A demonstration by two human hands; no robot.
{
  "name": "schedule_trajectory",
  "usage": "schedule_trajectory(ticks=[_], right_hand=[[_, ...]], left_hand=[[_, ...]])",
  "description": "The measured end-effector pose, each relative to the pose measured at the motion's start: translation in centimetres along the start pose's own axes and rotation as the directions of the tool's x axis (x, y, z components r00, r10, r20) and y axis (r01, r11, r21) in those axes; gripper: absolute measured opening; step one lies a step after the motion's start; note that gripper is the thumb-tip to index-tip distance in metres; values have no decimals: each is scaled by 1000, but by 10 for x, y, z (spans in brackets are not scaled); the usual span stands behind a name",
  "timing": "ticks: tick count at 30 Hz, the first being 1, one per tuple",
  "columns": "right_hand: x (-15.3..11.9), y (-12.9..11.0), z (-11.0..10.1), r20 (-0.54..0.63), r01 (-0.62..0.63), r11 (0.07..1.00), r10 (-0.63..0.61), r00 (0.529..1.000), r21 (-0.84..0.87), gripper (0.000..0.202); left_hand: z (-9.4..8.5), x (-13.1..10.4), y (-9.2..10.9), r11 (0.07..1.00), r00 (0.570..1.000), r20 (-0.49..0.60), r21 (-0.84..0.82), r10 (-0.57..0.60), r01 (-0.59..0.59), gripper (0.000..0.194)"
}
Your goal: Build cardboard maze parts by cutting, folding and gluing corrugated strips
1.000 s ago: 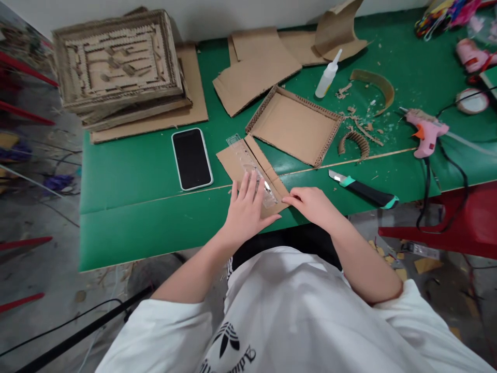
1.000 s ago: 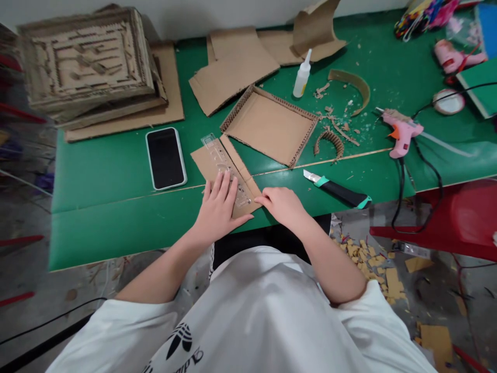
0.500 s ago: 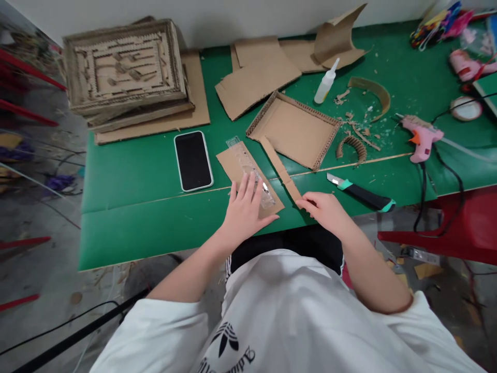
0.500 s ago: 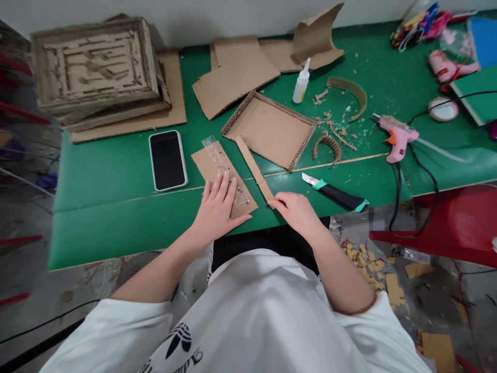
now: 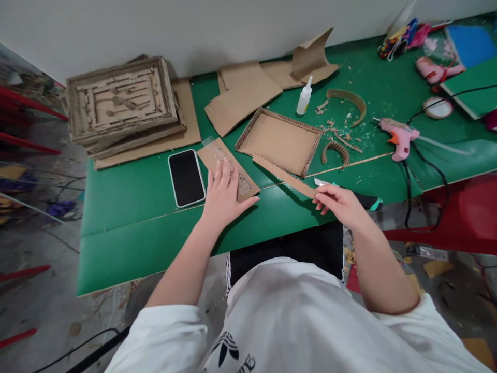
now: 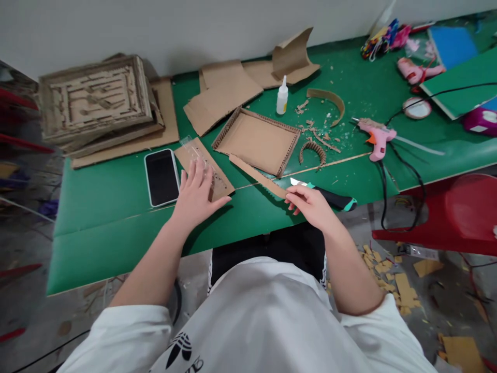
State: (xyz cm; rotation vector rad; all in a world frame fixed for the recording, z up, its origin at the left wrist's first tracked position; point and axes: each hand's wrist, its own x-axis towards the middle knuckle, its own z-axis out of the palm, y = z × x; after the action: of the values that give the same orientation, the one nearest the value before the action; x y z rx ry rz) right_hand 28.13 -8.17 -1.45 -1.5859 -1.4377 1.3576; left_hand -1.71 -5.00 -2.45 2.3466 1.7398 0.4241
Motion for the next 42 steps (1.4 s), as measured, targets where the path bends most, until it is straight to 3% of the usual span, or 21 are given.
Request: schedule_trajectory(ticks=[2, 4, 5, 7, 9, 11, 14, 16, 19, 22, 24, 26, 32, 37, 40, 42], right_hand=[[-5, -3, 2, -72, 93, 992, -100, 992, -88, 27], [-12, -7, 9, -114, 248, 928, -288, 951, -278, 24], [-15, -9, 14, -113, 325, 863, -394, 912, -387, 22], [-20, -13, 25, -76, 436, 696, -573, 816, -570, 22], [-21, -16, 36, -55, 472, 556, -685, 727, -684, 24], [-19, -16, 44, -56, 495, 469, -764, 642, -731, 23], [-14, -10, 43, -86, 550, 445, -826, 557, -707, 25], [-11, -2, 31, -127, 527, 454, -831, 541, -719, 32], [-10, 18, 2, -199, 338, 453, -792, 577, -825, 34], [-14, 41, -28, -174, 177, 414, -679, 713, -893, 40], [-16, 54, -41, -145, 142, 391, -617, 773, -909, 35], [-16, 61, -49, -127, 130, 377, -587, 799, -917, 31], [-4, 66, -66, -147, 82, 337, -598, 788, -938, 30], [7, 69, -80, -240, 19, 385, -612, 754, -923, 32], [7, 52, -67, -340, 53, 509, -645, 684, -859, 31], [5, 32, -45, -444, 156, 680, -617, 650, -717, 28]], left_hand=[[-2, -5, 15, 983, 996, -85, -182, -32, 16, 82], [1, -10, 35, 889, 994, -50, -453, -92, 60, 63], [5, -12, 45, 784, 995, 30, -614, -95, 94, 63], [13, -11, 65, 469, 972, 186, -852, -145, 233, 69], [18, -7, 77, 198, 947, 280, -931, -155, 308, 67], [19, -2, 82, -2, 933, 322, -945, -161, 326, 61], [12, 2, 79, -175, 925, 349, -930, -150, 323, 50], [8, 2, 74, -229, 918, 367, -916, -150, 329, 45], [3, 3, 66, -257, 910, 382, -906, -163, 335, 43], [-2, 9, 60, -229, 916, 371, -915, -155, 332, 43], [-5, 15, 56, -182, 924, 358, -926, -135, 332, 43], [-8, 23, 54, -124, 932, 346, -935, -112, 332, 44], [-3, 37, 50, 4, 933, 350, -936, -81, 351, 44], [4, 31, 48, 73, 932, 361, -930, -19, 361, 39], [1, 25, 51, 116, 916, 384, -921, 116, 372, 39], [-2, 22, 54, 170, 883, 411, -909, 224, 380, 38]])
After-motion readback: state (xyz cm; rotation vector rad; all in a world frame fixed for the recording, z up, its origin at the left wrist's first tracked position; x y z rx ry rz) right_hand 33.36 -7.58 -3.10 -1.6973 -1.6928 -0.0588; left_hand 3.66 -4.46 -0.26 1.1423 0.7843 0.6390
